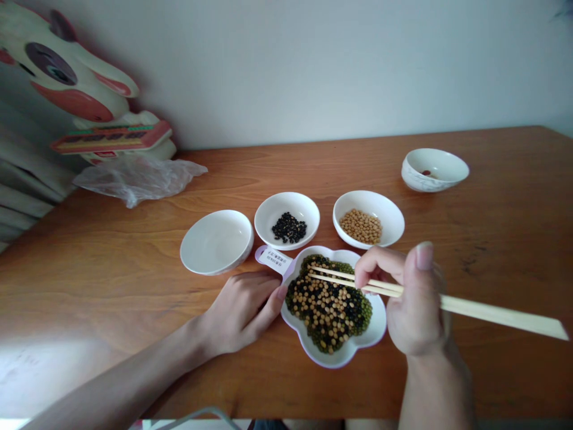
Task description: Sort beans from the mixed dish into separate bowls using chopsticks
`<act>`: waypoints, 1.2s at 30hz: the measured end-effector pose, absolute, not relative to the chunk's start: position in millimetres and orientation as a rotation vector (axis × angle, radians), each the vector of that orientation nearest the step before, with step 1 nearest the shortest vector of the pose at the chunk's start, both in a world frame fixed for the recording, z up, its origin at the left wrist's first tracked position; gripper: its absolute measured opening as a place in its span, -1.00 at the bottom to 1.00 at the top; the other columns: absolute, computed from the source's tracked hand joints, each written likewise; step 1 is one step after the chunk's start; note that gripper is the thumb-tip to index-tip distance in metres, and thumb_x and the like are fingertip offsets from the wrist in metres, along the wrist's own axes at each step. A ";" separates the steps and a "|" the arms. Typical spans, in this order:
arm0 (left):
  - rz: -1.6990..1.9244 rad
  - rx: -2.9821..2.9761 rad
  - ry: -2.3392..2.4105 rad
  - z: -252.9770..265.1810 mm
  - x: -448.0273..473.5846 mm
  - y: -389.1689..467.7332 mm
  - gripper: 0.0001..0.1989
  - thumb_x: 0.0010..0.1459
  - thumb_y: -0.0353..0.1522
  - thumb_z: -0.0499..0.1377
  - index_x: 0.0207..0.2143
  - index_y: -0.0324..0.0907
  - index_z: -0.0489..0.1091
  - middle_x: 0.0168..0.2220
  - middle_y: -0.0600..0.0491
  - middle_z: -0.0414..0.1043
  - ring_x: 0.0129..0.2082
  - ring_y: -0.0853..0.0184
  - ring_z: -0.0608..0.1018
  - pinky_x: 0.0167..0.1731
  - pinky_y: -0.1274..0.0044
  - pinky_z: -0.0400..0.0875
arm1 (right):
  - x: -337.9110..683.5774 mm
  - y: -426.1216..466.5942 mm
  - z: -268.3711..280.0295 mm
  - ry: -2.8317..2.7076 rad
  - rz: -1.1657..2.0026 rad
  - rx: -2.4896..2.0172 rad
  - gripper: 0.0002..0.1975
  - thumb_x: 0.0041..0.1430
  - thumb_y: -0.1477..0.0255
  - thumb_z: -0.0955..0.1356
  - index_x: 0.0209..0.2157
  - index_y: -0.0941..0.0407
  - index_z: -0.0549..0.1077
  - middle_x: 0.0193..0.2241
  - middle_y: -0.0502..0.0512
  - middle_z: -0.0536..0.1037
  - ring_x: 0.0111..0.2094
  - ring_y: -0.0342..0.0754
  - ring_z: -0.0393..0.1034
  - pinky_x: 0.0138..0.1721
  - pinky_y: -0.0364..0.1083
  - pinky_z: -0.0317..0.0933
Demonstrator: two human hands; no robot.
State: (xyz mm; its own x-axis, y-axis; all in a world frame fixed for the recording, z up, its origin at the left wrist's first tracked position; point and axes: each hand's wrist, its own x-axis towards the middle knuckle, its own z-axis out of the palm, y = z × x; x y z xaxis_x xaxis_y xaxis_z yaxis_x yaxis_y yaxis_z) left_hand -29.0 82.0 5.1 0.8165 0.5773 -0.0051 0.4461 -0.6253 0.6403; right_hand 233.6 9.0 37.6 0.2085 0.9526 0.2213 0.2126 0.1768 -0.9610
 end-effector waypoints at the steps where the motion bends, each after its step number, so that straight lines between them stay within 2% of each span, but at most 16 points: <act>1: 0.260 2.347 0.750 4.7 -29.6 81.6 -0.67 0.52 -0.31 -0.11 -0.37 -0.14 0.20 -0.40 0.07 0.38 -0.40 0.33 0.39 -0.28 0.44 0.23 | 232.9 9.1 38.1 -1.257 0.787 -1.300 -0.21 0.48 -0.09 -0.02 -0.58 0.09 0.42 -0.63 0.05 0.41 -0.55 -0.08 0.31 -0.49 -0.05 0.08; 23: 0.297 2.377 0.749 6.7 -27.3 82.2 -0.65 0.51 -0.31 -0.10 -0.40 -0.14 0.20 -0.42 0.06 0.37 -0.43 0.33 0.36 -0.31 0.44 0.23 | 234.7 7.9 44.5 -1.240 0.643 -1.312 -0.18 0.50 -0.05 -0.03 -0.62 0.09 0.44 -0.66 0.07 0.44 -0.55 -0.07 0.34 -0.47 -0.04 0.09; 31: 0.302 2.393 0.750 5.8 -28.0 82.2 -0.65 0.51 -0.31 -0.10 -0.39 -0.14 0.25 -0.42 0.04 0.41 -0.43 0.32 0.39 -0.31 0.44 0.26 | 237.4 7.5 37.4 -1.249 0.809 -1.298 -0.19 0.46 -0.13 -0.03 -0.57 0.08 0.42 -0.64 0.04 0.38 -0.55 -0.08 0.28 -0.47 -0.03 0.06; 36: 0.289 2.382 0.743 5.7 -27.9 82.3 -0.65 0.52 -0.31 -0.12 -0.38 -0.14 0.22 -0.41 0.05 0.39 -0.42 0.32 0.37 -0.30 0.44 0.24 | 236.9 8.0 35.5 -1.253 0.838 -1.290 -0.19 0.45 -0.13 -0.04 -0.56 0.07 0.43 -0.64 0.05 0.38 -0.55 -0.05 0.29 -0.48 -0.03 0.07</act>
